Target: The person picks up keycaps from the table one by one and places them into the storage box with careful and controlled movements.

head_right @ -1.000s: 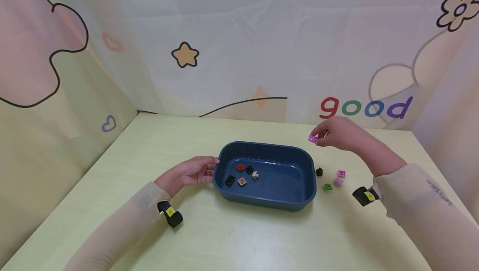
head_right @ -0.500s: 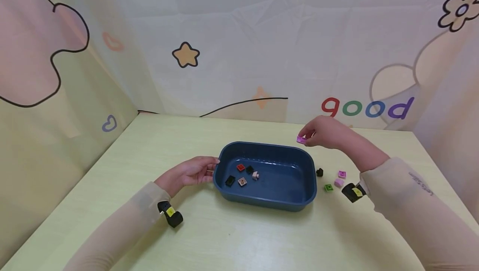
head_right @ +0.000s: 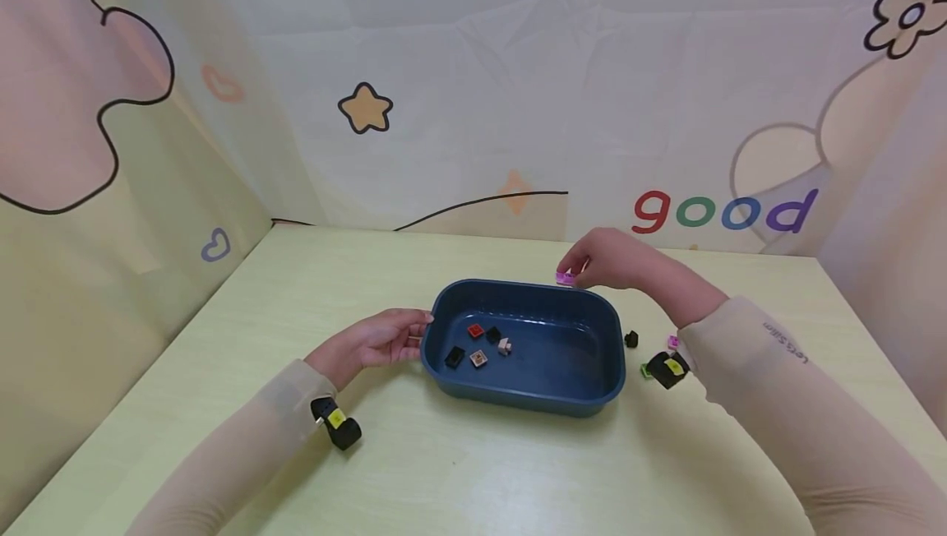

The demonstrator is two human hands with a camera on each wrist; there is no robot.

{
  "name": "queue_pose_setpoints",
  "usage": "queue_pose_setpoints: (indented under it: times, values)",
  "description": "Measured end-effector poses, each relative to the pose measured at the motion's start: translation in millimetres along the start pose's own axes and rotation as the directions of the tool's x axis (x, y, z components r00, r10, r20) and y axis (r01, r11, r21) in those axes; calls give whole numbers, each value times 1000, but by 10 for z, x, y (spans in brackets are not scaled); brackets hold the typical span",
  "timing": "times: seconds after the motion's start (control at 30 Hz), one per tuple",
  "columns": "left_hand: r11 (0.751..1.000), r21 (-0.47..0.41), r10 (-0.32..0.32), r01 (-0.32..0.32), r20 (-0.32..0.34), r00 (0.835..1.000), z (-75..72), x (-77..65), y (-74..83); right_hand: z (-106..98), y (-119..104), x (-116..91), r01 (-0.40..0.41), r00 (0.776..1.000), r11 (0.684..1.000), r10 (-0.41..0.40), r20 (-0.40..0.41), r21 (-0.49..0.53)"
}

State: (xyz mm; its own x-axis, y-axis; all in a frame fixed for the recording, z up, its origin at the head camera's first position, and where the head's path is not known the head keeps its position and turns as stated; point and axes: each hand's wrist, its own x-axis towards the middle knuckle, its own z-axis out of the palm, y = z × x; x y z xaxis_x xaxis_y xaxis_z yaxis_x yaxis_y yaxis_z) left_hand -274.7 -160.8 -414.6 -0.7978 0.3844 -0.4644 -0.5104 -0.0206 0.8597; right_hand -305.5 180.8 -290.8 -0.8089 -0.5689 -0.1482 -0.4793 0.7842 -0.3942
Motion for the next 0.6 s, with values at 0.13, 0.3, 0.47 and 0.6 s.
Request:
queue_pose_setpoints:
  times: [0.13, 0.3, 0.47, 0.6]
  values:
    - [1000, -1, -5, 5, 1, 1000, -1, -11, 4, 47, -13, 66, 42, 999, 999, -42, 24, 2]
    - [1000, -5, -5, 5, 2, 1000, -7, -20, 2, 66, -49, 131, 102, 993, 995, -102, 58, 1]
    - [1000, -4, 0, 0, 12, 1000, -9, -31, 7, 79, -73, 197, 151, 983, 988, -152, 101, 17]
    - [1000, 0, 1, -1, 17, 1000, -6, -32, 16, 94, -88, 251, 163, 979, 986, -164, 122, 22]
